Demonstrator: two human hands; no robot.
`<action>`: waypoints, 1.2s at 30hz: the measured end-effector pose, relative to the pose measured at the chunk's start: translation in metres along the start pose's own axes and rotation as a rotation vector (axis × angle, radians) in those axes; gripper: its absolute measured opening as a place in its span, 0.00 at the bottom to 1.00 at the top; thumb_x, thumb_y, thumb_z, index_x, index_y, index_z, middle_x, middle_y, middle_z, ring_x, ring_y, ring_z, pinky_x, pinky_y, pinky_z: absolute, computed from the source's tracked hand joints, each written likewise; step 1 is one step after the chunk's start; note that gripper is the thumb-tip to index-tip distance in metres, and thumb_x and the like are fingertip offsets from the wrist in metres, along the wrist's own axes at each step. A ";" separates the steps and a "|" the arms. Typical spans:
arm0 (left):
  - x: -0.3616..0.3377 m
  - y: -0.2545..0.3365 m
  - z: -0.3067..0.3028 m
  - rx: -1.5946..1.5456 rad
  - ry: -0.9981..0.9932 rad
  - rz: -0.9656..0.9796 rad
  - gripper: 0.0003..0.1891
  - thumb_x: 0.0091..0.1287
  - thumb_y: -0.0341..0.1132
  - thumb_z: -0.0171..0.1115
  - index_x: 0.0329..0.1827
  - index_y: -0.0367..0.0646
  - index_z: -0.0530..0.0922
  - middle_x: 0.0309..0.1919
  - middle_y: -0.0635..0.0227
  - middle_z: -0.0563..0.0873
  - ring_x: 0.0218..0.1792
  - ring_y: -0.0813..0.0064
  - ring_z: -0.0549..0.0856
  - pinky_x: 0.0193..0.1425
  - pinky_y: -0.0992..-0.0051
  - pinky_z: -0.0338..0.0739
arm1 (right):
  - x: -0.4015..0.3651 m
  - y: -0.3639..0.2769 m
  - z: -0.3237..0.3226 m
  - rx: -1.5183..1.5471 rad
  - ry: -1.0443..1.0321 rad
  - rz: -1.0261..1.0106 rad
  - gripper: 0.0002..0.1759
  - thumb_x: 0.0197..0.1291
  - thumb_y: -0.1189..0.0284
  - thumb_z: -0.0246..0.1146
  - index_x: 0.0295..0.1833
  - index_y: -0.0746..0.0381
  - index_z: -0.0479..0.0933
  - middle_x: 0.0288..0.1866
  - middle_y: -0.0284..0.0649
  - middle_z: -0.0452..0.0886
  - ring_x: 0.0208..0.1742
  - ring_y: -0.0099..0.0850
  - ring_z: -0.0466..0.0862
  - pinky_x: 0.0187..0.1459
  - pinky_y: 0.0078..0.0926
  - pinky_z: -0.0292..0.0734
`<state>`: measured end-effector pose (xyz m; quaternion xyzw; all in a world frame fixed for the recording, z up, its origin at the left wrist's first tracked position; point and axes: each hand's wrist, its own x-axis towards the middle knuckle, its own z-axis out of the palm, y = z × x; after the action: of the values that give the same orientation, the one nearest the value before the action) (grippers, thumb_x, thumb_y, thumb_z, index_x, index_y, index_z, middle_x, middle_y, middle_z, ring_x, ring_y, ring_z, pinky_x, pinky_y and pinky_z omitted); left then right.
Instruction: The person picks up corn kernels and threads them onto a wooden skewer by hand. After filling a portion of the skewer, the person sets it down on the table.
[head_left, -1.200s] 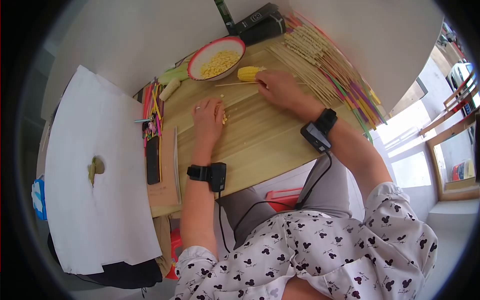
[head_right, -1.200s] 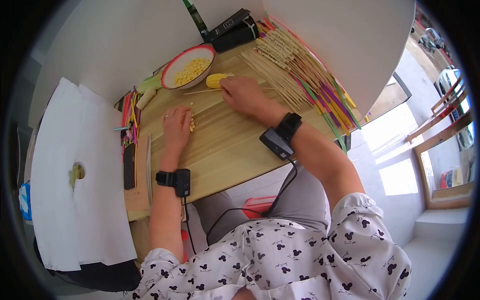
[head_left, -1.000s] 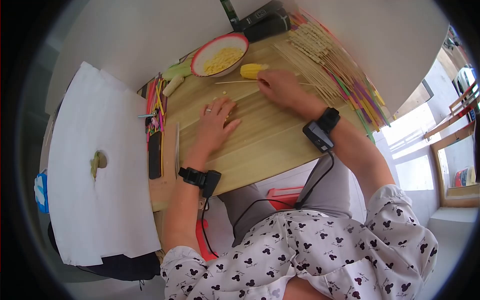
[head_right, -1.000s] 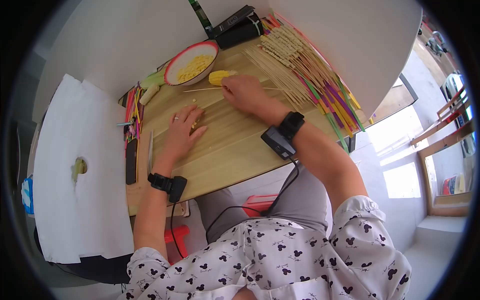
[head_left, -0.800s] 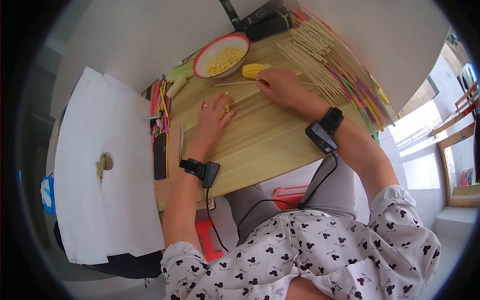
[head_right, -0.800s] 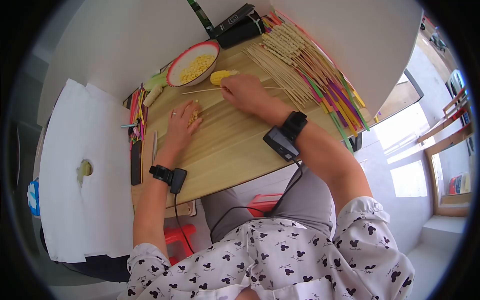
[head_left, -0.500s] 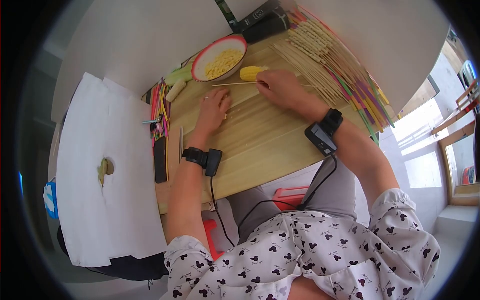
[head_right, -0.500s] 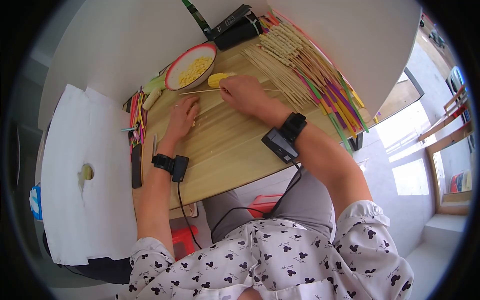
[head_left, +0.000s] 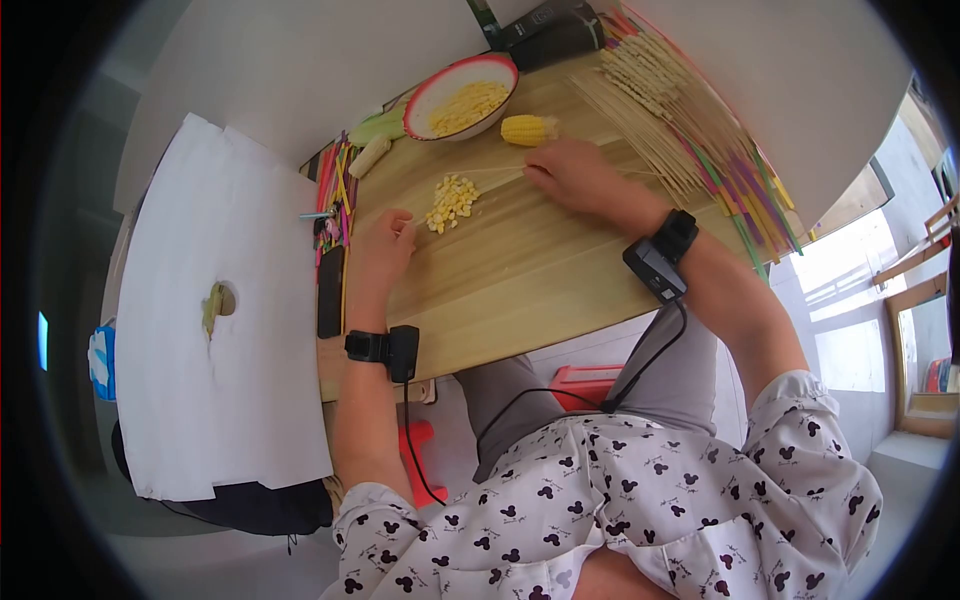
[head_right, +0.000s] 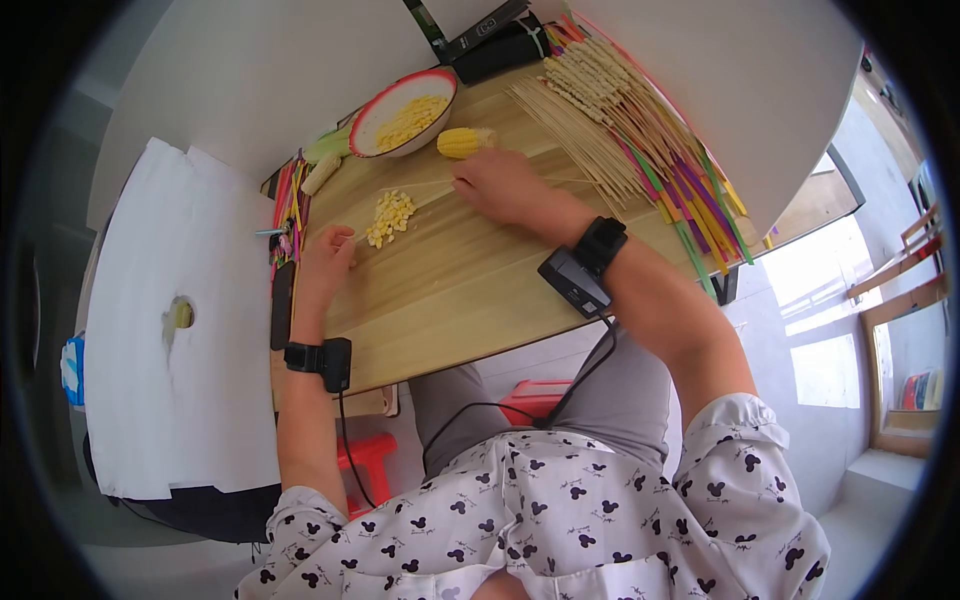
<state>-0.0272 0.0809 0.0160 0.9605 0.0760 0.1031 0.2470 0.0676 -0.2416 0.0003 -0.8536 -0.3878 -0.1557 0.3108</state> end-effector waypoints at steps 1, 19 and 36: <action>-0.006 0.017 0.001 -0.045 -0.046 -0.030 0.13 0.70 0.32 0.56 0.54 0.37 0.79 0.38 0.61 0.86 0.39 0.72 0.85 0.44 0.73 0.79 | 0.000 0.001 -0.001 -0.020 -0.021 0.012 0.11 0.64 0.65 0.58 0.37 0.61 0.78 0.37 0.46 0.82 0.42 0.50 0.81 0.41 0.48 0.76; 0.004 0.055 0.044 -0.228 -0.015 0.375 0.10 0.60 0.30 0.66 0.44 0.40 0.82 0.34 0.65 0.83 0.38 0.67 0.83 0.46 0.70 0.74 | -0.002 -0.010 -0.009 -0.068 -0.031 -0.011 0.13 0.67 0.64 0.57 0.37 0.62 0.78 0.37 0.44 0.81 0.41 0.48 0.82 0.43 0.46 0.76; 0.001 0.046 0.032 -0.106 0.145 0.511 0.05 0.63 0.28 0.64 0.40 0.39 0.82 0.35 0.59 0.82 0.40 0.57 0.81 0.46 0.64 0.74 | 0.000 -0.027 -0.012 0.075 -0.110 0.009 0.10 0.66 0.66 0.58 0.40 0.62 0.80 0.35 0.47 0.82 0.40 0.49 0.81 0.41 0.45 0.75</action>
<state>-0.0140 0.0267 0.0115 0.9244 -0.1568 0.2343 0.2568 0.0474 -0.2358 0.0204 -0.8503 -0.4063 -0.0924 0.3215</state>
